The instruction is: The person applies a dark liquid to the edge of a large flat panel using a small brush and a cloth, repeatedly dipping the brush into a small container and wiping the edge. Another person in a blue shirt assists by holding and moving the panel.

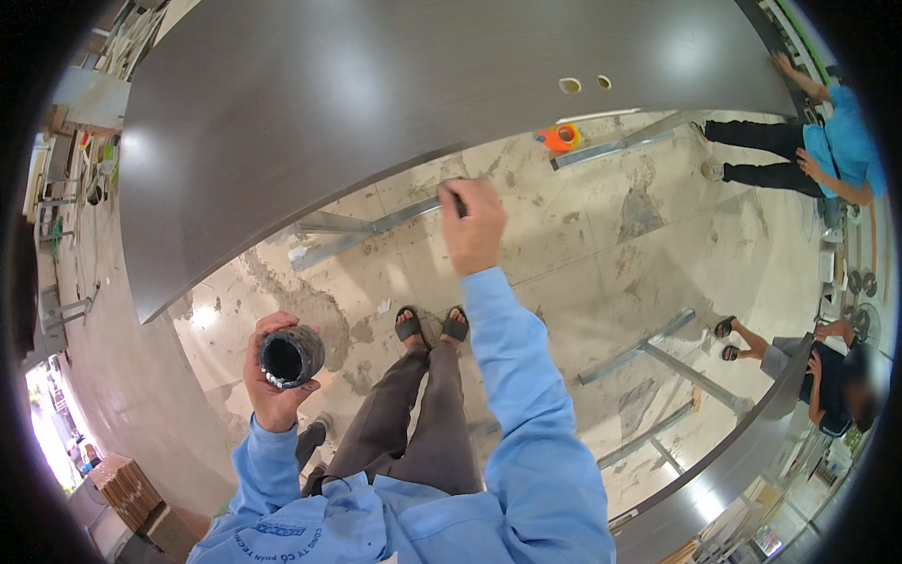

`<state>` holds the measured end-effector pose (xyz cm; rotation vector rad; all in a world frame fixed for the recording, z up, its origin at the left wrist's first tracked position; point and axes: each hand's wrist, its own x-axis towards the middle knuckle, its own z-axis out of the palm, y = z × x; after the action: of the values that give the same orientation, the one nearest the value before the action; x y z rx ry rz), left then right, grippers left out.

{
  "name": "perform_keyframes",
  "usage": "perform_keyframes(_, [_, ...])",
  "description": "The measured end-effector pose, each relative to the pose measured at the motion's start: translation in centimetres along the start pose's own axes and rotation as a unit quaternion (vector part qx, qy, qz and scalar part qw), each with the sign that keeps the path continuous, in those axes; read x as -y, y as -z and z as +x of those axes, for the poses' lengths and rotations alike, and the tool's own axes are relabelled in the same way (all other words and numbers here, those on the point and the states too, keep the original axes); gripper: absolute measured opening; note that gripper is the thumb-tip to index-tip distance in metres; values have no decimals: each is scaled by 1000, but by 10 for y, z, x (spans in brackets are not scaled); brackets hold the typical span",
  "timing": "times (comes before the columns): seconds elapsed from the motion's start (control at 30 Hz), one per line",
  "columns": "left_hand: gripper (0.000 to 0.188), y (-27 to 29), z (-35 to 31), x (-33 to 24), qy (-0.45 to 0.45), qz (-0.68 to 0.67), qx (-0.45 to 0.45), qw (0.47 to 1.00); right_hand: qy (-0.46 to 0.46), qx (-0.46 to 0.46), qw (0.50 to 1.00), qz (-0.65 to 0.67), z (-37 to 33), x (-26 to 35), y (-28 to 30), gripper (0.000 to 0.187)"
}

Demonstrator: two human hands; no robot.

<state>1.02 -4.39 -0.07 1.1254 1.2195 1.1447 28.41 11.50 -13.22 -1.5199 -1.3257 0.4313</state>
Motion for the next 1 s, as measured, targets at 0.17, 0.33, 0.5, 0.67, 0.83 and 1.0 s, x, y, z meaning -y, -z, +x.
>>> perform_keyframes(0.17, [81,-12,4,-2,-7,12,9,1000,-10,-59,998,-18,21,-23,15,9])
perform_keyframes(0.33, [80,-23,6,-5,-2,21,-2,1000,-43,2,999,24,21,-13,19,9])
perform_keyframes(0.5, [80,-34,10,-5,-5,25,7,1000,-8,95,994,53,5,9,7,10])
perform_keyframes(0.67, [81,-38,12,-3,-8,5,-1,1000,-56,-98,993,14,34,-19,35,8])
perform_keyframes(0.83, [81,-50,12,-2,12,7,-1,1000,16,99,995,28,26,-21,33,8])
perform_keyframes(1.0, [80,-50,15,-4,-2,24,1,1000,-66,-45,997,-3,83,-55,71,4])
